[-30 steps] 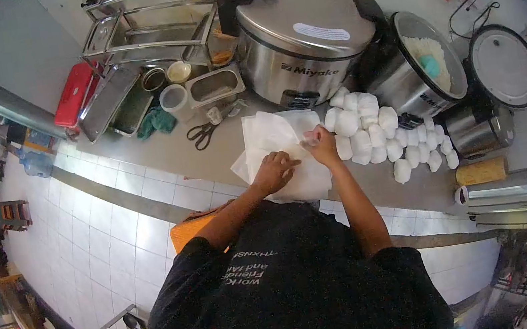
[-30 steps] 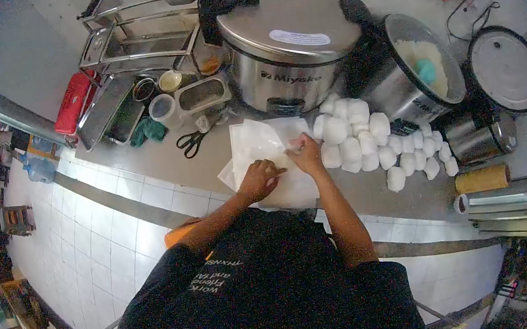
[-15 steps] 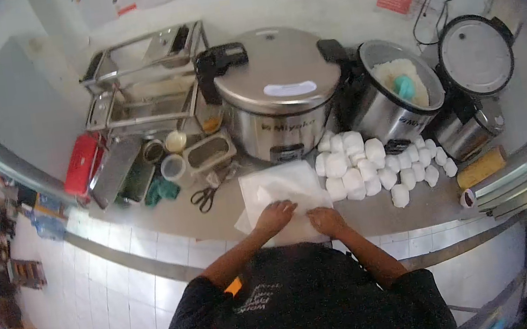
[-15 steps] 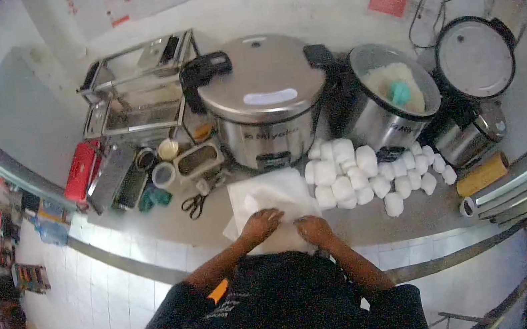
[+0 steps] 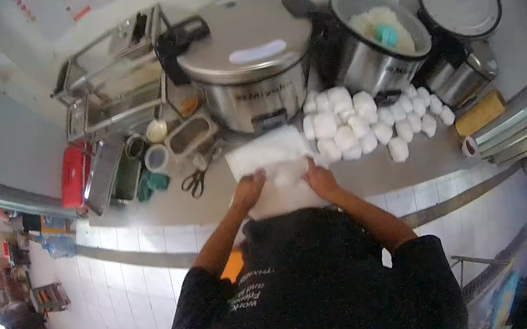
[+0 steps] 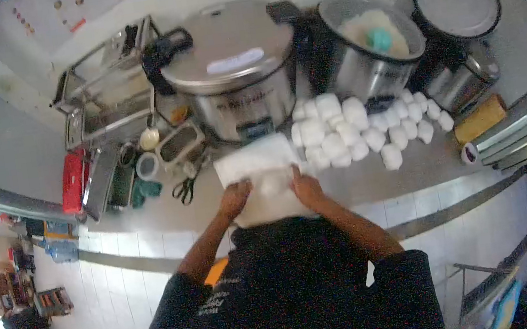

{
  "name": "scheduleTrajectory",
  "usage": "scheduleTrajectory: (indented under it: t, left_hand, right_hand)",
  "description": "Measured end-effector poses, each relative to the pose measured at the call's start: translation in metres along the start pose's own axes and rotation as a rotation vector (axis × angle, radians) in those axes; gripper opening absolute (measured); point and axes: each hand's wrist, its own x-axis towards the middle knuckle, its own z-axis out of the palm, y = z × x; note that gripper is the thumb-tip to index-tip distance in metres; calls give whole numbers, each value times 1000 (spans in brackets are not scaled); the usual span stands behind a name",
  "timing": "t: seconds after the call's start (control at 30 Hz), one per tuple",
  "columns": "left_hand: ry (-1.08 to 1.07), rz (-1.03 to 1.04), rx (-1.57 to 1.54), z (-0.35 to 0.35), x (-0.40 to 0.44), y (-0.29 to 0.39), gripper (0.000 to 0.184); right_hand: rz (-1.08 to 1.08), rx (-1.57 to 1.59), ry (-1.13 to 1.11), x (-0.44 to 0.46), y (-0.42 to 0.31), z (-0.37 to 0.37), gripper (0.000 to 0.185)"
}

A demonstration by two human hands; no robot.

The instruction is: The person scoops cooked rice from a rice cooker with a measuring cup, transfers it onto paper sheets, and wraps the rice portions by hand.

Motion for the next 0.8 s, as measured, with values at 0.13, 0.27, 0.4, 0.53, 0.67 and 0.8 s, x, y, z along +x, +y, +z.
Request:
scheduleTrajectory:
  t: [0.13, 0.27, 0.4, 0.53, 0.67, 0.8]
  left_hand:
    - [-144, -233, 134, -87, 31, 75, 24]
    - [108, -37, 508, -83, 42, 84, 17]
    - [39, -128, 246, -51, 40, 57, 14]
    - [162, -212, -59, -25, 22, 54, 15]
    - [227, -403, -381, -57, 20, 91, 66]
    - [-31, -108, 27, -54, 29, 96, 99]
  right_hand:
    - [-63, -181, 91, 14, -20, -8, 41]
    - [-241, -449, 234, 14, -24, -6, 26]
    - [-195, -258, 60, 11, -24, 1, 14]
    - [-108, -161, 210, -10, -45, 31, 14]
    - [-91, -41, -29, 12, -37, 14, 15]
    - [-38, -45, -71, 50, -21, 40, 17]
